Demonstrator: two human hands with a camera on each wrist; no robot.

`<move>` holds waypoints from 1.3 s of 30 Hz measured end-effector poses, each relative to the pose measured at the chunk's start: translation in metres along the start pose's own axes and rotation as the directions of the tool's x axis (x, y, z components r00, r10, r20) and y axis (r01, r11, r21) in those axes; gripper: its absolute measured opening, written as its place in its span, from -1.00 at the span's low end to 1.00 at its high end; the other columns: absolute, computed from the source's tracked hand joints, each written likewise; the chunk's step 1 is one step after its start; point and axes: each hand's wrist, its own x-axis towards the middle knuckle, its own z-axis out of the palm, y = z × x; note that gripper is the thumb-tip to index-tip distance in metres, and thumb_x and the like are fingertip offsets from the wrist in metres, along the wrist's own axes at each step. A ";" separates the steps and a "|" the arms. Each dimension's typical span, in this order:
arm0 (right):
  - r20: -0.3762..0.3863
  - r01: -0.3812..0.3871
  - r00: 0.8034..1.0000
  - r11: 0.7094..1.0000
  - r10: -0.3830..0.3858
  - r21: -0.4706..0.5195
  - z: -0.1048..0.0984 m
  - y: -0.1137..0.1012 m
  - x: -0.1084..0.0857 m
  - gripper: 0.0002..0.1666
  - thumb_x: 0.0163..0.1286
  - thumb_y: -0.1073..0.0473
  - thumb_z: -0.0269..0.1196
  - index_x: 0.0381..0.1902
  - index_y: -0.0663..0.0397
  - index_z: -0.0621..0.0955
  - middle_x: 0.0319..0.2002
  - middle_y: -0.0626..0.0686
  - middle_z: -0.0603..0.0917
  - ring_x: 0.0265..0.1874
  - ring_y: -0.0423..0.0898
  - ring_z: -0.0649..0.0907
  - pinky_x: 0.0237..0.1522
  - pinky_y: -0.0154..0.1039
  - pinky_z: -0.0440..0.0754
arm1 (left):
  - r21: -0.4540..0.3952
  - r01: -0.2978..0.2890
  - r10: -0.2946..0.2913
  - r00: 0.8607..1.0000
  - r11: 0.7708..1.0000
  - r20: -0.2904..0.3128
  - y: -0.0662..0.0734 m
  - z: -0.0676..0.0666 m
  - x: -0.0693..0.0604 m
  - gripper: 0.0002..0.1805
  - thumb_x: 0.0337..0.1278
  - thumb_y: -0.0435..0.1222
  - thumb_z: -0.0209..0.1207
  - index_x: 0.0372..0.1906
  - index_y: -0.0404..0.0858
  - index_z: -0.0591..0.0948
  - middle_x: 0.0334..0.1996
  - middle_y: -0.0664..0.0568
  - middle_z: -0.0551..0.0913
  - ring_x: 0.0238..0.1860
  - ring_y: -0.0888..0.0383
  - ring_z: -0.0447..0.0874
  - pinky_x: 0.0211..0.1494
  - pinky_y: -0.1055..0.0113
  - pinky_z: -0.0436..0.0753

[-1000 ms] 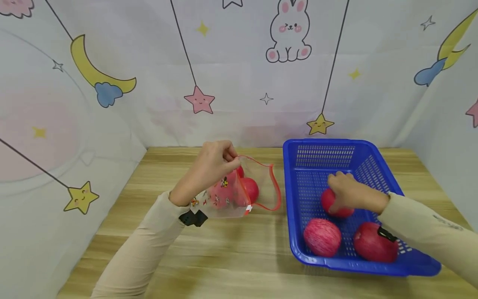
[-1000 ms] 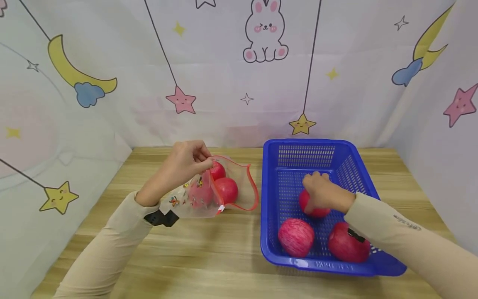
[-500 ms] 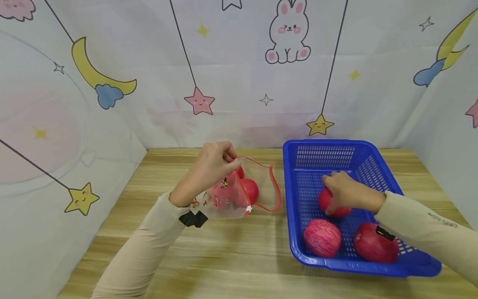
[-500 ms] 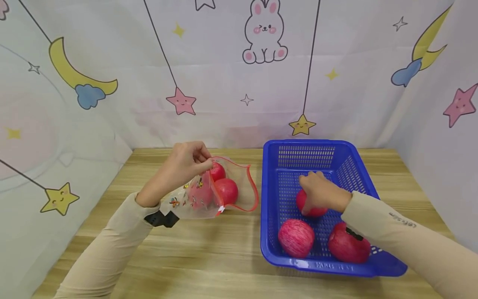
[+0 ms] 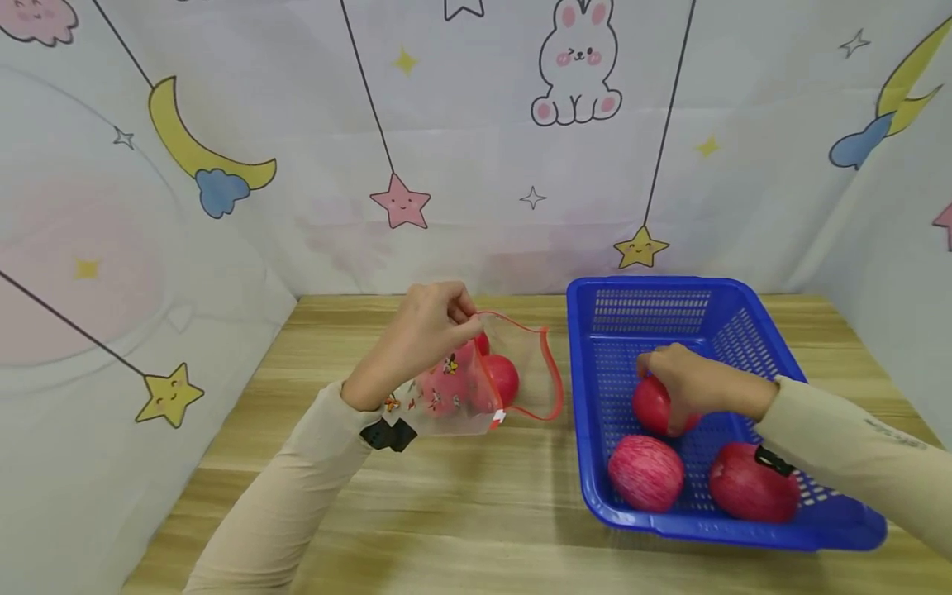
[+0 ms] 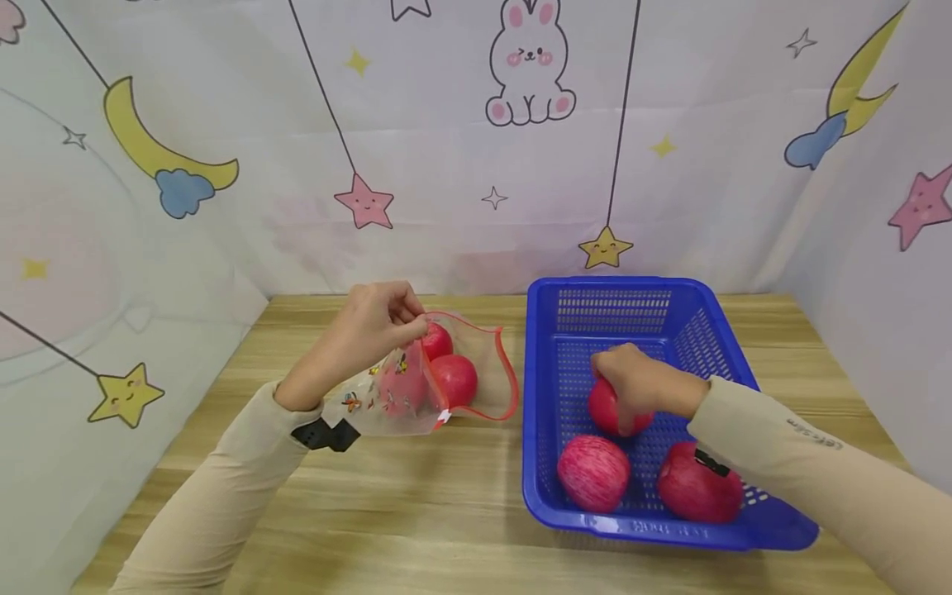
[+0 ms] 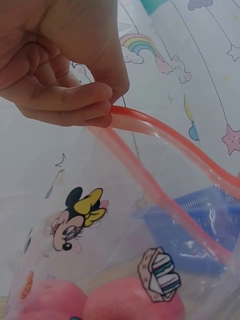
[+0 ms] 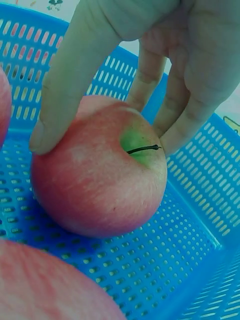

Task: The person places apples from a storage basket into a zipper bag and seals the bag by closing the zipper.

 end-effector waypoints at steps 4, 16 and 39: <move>0.002 0.033 0.999 0.999 -0.033 -0.002 -0.001 -0.001 0.000 -0.21 -0.54 0.29 0.66 -0.21 0.31 0.57 -0.35 0.03 0.58 -0.30 0.04 0.55 -0.28 -0.11 0.60 | -0.003 0.002 -0.002 1.000 1.000 0.000 0.000 0.000 0.000 -0.93 0.13 -0.44 0.22 -0.44 -0.29 0.61 -0.57 0.08 0.66 -0.58 0.20 0.61 -0.50 0.33 0.61; 0.014 0.066 0.998 0.995 -0.067 0.078 0.001 0.003 0.002 -0.22 -0.47 0.24 0.64 -0.16 0.37 0.61 -0.33 0.01 0.59 -0.34 -0.08 0.51 -0.34 -0.20 0.56 | -0.004 -0.010 0.010 1.000 1.000 -0.002 0.000 -0.001 -0.002 -0.93 0.14 -0.43 0.23 -0.43 -0.30 0.61 -0.54 0.06 0.67 -0.55 0.21 0.63 -0.46 0.34 0.63; 0.029 0.113 0.993 0.988 -0.117 0.102 0.002 0.008 -0.003 -0.23 -0.25 0.12 0.62 -0.03 0.28 0.57 -0.35 -0.07 0.59 -0.39 -0.16 0.52 -0.41 -0.29 0.55 | 0.002 0.002 -0.002 1.000 1.000 -0.003 0.000 -0.001 -0.002 -0.91 0.16 -0.39 0.27 -0.42 -0.29 0.62 -0.53 0.06 0.68 -0.54 0.22 0.64 -0.45 0.33 0.64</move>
